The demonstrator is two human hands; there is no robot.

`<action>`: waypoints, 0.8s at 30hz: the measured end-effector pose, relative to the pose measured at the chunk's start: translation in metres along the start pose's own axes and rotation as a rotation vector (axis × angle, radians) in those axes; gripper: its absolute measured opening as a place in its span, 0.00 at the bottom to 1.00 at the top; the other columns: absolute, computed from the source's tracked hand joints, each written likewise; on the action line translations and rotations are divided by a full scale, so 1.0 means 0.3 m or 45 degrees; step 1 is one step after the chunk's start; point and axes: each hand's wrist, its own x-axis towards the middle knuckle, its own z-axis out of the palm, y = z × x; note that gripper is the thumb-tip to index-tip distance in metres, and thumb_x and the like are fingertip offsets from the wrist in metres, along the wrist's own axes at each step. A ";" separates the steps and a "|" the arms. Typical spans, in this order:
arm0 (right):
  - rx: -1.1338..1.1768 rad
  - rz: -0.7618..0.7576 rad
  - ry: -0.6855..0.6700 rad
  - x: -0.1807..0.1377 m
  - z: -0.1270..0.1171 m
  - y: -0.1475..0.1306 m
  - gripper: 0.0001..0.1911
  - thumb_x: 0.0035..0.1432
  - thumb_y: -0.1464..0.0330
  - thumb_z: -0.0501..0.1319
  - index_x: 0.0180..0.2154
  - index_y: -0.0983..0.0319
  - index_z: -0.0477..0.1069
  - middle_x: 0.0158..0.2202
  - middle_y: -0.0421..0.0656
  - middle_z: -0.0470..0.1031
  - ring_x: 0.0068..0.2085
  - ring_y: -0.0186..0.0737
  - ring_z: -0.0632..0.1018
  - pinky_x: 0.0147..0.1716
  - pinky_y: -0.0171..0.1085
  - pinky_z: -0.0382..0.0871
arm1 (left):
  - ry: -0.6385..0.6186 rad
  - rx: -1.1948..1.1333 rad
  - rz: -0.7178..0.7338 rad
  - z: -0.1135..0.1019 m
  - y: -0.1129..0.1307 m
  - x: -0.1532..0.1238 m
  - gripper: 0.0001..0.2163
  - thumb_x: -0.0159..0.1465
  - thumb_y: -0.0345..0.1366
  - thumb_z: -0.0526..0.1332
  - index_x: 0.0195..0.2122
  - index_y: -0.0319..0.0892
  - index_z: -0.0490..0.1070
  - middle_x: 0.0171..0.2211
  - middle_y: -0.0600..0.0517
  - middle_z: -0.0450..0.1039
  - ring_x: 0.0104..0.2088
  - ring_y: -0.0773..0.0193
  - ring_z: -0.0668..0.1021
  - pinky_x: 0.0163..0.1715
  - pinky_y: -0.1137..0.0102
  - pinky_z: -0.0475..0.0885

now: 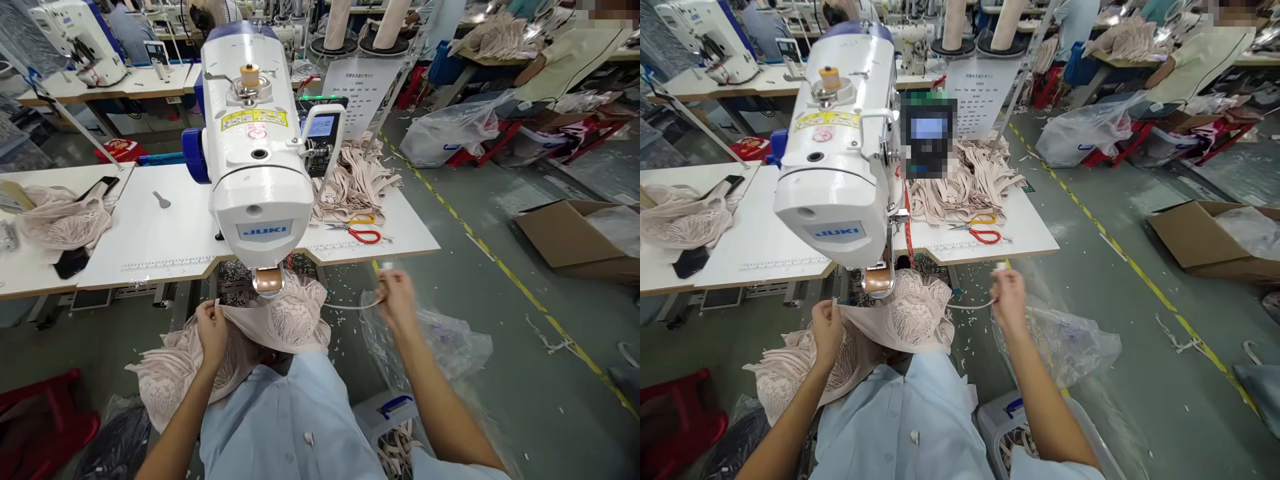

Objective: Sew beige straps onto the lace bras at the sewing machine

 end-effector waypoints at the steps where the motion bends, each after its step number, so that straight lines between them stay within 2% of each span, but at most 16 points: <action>1: -0.062 0.047 -0.127 -0.070 0.038 0.026 0.14 0.48 0.68 0.70 0.32 0.60 0.65 0.28 0.36 0.70 0.20 0.27 0.63 0.18 0.29 0.58 | 0.044 0.008 0.018 0.005 0.019 -0.006 0.19 0.68 0.46 0.50 0.52 0.37 0.61 0.39 0.44 0.72 0.38 0.56 0.76 0.38 0.65 0.71; 2: -0.156 0.063 -0.281 -0.140 0.072 0.046 0.15 0.47 0.67 0.71 0.33 0.60 0.66 0.28 0.36 0.69 0.23 0.29 0.65 0.21 0.30 0.60 | 0.062 0.014 0.043 0.005 0.044 -0.013 0.19 0.68 0.46 0.51 0.52 0.38 0.62 0.39 0.44 0.72 0.38 0.57 0.76 0.38 0.65 0.71; 3: -0.328 0.023 -0.501 -0.207 0.101 0.059 0.14 0.51 0.65 0.69 0.34 0.59 0.66 0.27 0.36 0.68 0.25 0.31 0.66 0.23 0.31 0.62 | 0.042 0.021 0.084 -0.001 0.074 -0.021 0.18 0.68 0.46 0.52 0.52 0.39 0.64 0.39 0.45 0.73 0.38 0.57 0.76 0.38 0.66 0.71; 6: -0.651 -0.083 -0.938 -0.359 0.165 0.053 0.11 0.60 0.60 0.62 0.35 0.58 0.61 0.23 0.32 0.61 0.24 0.31 0.62 0.26 0.32 0.60 | -0.243 0.010 0.315 -0.037 0.190 -0.049 0.13 0.67 0.42 0.55 0.47 0.42 0.71 0.39 0.47 0.76 0.40 0.58 0.77 0.40 0.68 0.71; 9: -0.758 -0.081 -1.128 -0.429 0.202 0.009 0.12 0.62 0.59 0.60 0.35 0.57 0.58 0.23 0.32 0.61 0.23 0.31 0.61 0.25 0.32 0.58 | -0.614 -0.091 0.524 -0.078 0.313 -0.083 0.12 0.69 0.37 0.52 0.42 0.42 0.76 0.40 0.47 0.78 0.40 0.60 0.78 0.40 0.69 0.72; 12: -0.846 -0.062 -1.294 -0.448 0.228 -0.030 0.12 0.62 0.59 0.59 0.34 0.57 0.58 0.22 0.32 0.62 0.23 0.32 0.61 0.24 0.32 0.55 | -0.894 -0.110 0.536 -0.101 0.393 -0.112 0.13 0.69 0.39 0.55 0.46 0.42 0.77 0.34 0.48 0.75 0.33 0.63 0.76 0.32 0.71 0.70; 14: -0.872 -0.075 -1.406 -0.451 0.239 -0.045 0.10 0.63 0.61 0.58 0.34 0.57 0.59 0.22 0.32 0.60 0.23 0.32 0.61 0.24 0.32 0.54 | -1.036 -0.104 0.550 -0.104 0.411 -0.125 0.14 0.67 0.41 0.59 0.50 0.43 0.75 0.33 0.49 0.71 0.31 0.64 0.74 0.29 0.72 0.68; 17: -0.898 -0.074 -1.493 -0.453 0.248 -0.053 0.08 0.63 0.62 0.58 0.35 0.57 0.60 0.22 0.32 0.60 0.23 0.32 0.61 0.24 0.32 0.54 | -1.092 -0.112 0.602 -0.093 0.400 -0.139 0.13 0.67 0.38 0.59 0.51 0.45 0.75 0.32 0.51 0.68 0.31 0.65 0.72 0.31 0.72 0.67; 20: -0.940 -0.017 -1.505 -0.454 0.254 -0.051 0.08 0.62 0.63 0.59 0.36 0.57 0.60 0.21 0.31 0.59 0.23 0.32 0.62 0.24 0.31 0.54 | -1.010 -0.106 0.615 -0.073 0.374 -0.154 0.10 0.68 0.34 0.57 0.46 0.45 0.77 0.28 0.53 0.66 0.29 0.67 0.70 0.29 0.73 0.64; 24: -1.012 0.002 -1.443 -0.450 0.265 -0.053 0.08 0.60 0.62 0.62 0.38 0.58 0.65 0.27 0.34 0.70 0.26 0.33 0.68 0.26 0.32 0.57 | -0.906 -0.144 0.571 -0.056 0.358 -0.174 0.08 0.67 0.34 0.58 0.35 0.42 0.77 0.27 0.54 0.66 0.28 0.68 0.69 0.28 0.74 0.62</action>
